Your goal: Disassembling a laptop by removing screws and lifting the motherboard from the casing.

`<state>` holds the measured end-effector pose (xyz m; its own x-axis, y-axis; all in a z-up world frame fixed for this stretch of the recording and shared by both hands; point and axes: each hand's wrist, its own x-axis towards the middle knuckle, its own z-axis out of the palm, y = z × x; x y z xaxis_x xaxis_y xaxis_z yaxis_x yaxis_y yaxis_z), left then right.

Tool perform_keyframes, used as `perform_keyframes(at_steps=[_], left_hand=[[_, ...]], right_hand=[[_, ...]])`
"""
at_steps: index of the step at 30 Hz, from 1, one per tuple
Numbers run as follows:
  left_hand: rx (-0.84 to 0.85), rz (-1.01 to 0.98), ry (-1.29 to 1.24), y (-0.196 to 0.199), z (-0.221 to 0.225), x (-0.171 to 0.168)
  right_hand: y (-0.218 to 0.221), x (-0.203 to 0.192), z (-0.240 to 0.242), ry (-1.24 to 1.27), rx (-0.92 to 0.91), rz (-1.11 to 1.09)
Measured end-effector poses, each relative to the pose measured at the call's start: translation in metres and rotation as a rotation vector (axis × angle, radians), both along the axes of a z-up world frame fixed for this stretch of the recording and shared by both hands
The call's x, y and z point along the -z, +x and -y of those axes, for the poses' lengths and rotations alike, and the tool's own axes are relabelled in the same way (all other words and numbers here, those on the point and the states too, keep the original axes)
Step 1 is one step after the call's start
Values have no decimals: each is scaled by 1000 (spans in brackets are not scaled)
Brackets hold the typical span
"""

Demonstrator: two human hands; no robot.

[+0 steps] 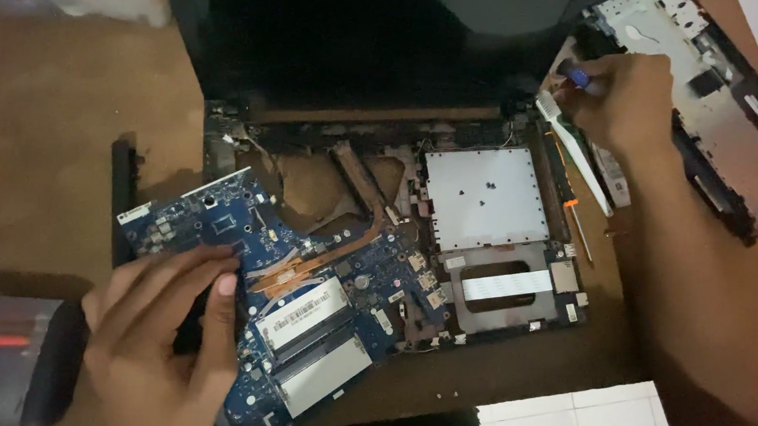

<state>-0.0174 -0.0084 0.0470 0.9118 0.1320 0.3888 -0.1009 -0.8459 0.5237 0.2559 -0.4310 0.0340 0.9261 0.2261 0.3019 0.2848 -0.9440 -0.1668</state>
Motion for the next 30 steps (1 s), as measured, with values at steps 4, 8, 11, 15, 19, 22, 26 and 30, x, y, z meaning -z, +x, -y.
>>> perform_keyframes(at_steps=[4,8,11,15,19,22,26,30], left_hand=[[-42,77,-16,1,5,4],[50,0,16,2,-4,-1],[25,-30,21,1,-4,2],[11,12,57,2,0,1],[-26,-47,51,1,2,-2],[0,-50,49,1,-2,1],[1,-48,29,1,-1,0],[12,-25,67,1,-1,0]], right_hand=[[11,7,23,20,-41,-36],[20,18,30,-13,-56,21],[20,22,35,11,-123,88],[12,16,30,-28,-217,136],[8,13,29,-102,-286,212],[11,16,37,-151,-316,225],[-2,0,29,-141,-268,110],[-40,-39,-7,-50,-131,-65]])
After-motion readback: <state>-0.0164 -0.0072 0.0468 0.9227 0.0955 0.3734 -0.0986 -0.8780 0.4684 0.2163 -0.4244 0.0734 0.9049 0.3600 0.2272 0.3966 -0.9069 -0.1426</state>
